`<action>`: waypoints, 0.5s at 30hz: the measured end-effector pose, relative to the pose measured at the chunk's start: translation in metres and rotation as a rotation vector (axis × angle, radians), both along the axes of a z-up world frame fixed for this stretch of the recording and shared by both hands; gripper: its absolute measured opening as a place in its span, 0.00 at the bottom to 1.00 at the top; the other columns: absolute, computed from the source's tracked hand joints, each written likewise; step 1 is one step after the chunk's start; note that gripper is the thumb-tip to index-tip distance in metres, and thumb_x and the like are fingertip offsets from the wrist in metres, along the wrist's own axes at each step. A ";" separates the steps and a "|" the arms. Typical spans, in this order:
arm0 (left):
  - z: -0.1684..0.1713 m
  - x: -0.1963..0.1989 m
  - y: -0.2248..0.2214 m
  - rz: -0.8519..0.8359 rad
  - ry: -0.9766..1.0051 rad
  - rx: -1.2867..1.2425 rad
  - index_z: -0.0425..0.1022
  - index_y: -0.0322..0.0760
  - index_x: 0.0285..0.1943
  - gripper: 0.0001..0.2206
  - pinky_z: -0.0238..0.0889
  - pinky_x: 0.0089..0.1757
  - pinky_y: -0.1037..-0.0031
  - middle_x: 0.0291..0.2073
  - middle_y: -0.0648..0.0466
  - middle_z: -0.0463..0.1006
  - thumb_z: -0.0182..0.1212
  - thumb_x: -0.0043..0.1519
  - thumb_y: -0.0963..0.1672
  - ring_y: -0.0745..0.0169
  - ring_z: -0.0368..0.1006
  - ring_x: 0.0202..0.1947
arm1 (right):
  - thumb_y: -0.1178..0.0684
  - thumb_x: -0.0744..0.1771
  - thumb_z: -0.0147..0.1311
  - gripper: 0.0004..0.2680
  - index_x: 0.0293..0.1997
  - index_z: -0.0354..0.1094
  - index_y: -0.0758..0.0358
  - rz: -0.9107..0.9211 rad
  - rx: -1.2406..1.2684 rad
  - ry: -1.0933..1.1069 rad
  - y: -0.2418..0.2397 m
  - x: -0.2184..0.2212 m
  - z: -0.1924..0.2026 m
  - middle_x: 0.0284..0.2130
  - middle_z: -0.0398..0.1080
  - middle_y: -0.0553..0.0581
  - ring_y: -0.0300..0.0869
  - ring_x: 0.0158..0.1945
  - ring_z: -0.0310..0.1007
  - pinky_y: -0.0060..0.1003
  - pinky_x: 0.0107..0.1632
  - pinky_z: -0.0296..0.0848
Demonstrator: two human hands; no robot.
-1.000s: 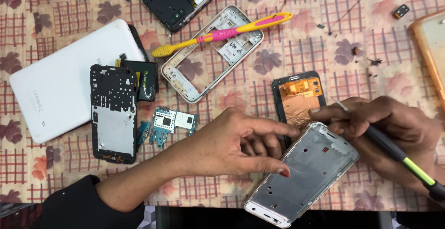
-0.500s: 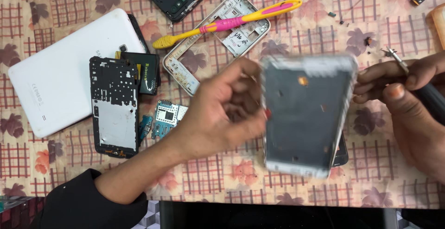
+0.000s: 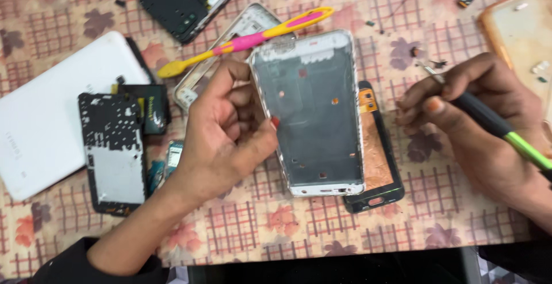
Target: The person assembles a smartphone by placing the motherboard into the frame, connecting ribbon cables, and installing the battery. They then attach the back cover and secure it with screws.
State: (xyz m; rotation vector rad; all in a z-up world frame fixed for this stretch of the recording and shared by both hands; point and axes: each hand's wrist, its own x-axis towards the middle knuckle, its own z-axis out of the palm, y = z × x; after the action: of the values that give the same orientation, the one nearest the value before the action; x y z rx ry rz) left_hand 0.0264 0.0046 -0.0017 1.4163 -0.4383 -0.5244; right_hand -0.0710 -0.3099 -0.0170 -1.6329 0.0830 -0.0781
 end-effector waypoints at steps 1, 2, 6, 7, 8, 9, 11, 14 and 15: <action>-0.001 0.000 -0.001 -0.006 0.011 0.021 0.61 0.33 0.62 0.20 0.71 0.47 0.80 0.44 0.52 0.76 0.62 0.62 0.37 0.73 0.73 0.41 | 0.62 0.70 0.49 0.04 0.46 0.57 0.62 0.009 -0.015 -0.002 0.000 0.000 0.000 0.43 0.73 0.67 0.48 0.48 0.79 0.44 0.48 0.83; -0.001 0.000 -0.002 -0.007 0.022 0.044 0.61 0.33 0.61 0.20 0.72 0.46 0.81 0.42 0.53 0.76 0.63 0.61 0.37 0.74 0.73 0.40 | 0.62 0.71 0.49 0.04 0.47 0.58 0.63 0.021 -0.026 -0.004 0.000 0.001 0.000 0.42 0.72 0.67 0.48 0.50 0.79 0.44 0.48 0.84; -0.004 0.003 -0.003 0.016 0.074 0.075 0.61 0.34 0.58 0.20 0.74 0.40 0.82 0.38 0.54 0.77 0.62 0.60 0.37 0.75 0.75 0.37 | 0.60 0.72 0.49 0.04 0.49 0.58 0.64 0.054 0.050 0.009 0.001 -0.001 0.001 0.43 0.72 0.68 0.47 0.52 0.78 0.42 0.49 0.83; -0.005 0.003 -0.002 0.008 0.066 0.081 0.61 0.34 0.58 0.19 0.74 0.40 0.82 0.38 0.54 0.77 0.63 0.60 0.36 0.74 0.75 0.37 | 0.60 0.72 0.49 0.04 0.48 0.58 0.63 0.037 0.064 0.039 0.002 -0.002 0.001 0.42 0.74 0.67 0.46 0.48 0.79 0.40 0.43 0.81; -0.005 0.003 -0.003 0.002 0.056 0.086 0.61 0.34 0.58 0.18 0.74 0.40 0.82 0.39 0.53 0.78 0.63 0.61 0.36 0.74 0.75 0.37 | 0.60 0.72 0.49 0.04 0.48 0.58 0.63 0.021 0.078 0.069 0.002 -0.002 0.002 0.42 0.75 0.67 0.45 0.44 0.79 0.37 0.37 0.79; -0.006 0.002 -0.003 -0.005 0.046 0.091 0.62 0.33 0.57 0.18 0.74 0.40 0.82 0.39 0.53 0.78 0.63 0.61 0.36 0.74 0.75 0.37 | 0.59 0.71 0.50 0.04 0.47 0.58 0.62 0.005 0.092 0.099 0.003 -0.002 0.002 0.41 0.77 0.66 0.44 0.40 0.80 0.35 0.31 0.77; -0.007 0.000 -0.006 -0.014 0.053 0.074 0.62 0.33 0.57 0.18 0.76 0.38 0.81 0.38 0.52 0.78 0.64 0.62 0.37 0.73 0.75 0.35 | 0.60 0.72 0.48 0.02 0.47 0.58 0.63 0.048 -0.037 0.057 0.002 -0.001 0.000 0.42 0.76 0.66 0.43 0.44 0.80 0.37 0.39 0.81; -0.008 -0.002 -0.010 -0.046 0.079 0.050 0.62 0.32 0.58 0.17 0.76 0.38 0.81 0.39 0.50 0.78 0.64 0.64 0.37 0.73 0.75 0.35 | 0.61 0.71 0.49 0.03 0.46 0.59 0.63 0.058 -0.118 0.105 0.001 -0.002 -0.001 0.43 0.77 0.66 0.41 0.42 0.80 0.35 0.35 0.81; -0.008 -0.003 -0.012 -0.058 0.088 0.042 0.62 0.31 0.58 0.17 0.76 0.38 0.81 0.39 0.50 0.77 0.64 0.64 0.38 0.73 0.75 0.36 | 0.62 0.70 0.50 0.04 0.46 0.59 0.64 0.054 -0.128 0.139 0.001 -0.002 0.000 0.43 0.78 0.66 0.40 0.40 0.80 0.34 0.30 0.80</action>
State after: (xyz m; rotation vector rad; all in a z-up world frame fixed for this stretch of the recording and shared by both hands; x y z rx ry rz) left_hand 0.0237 -0.0069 -0.0095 1.4179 -0.4007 -0.6438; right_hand -0.0731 -0.3090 -0.0175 -1.7662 0.1425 0.0730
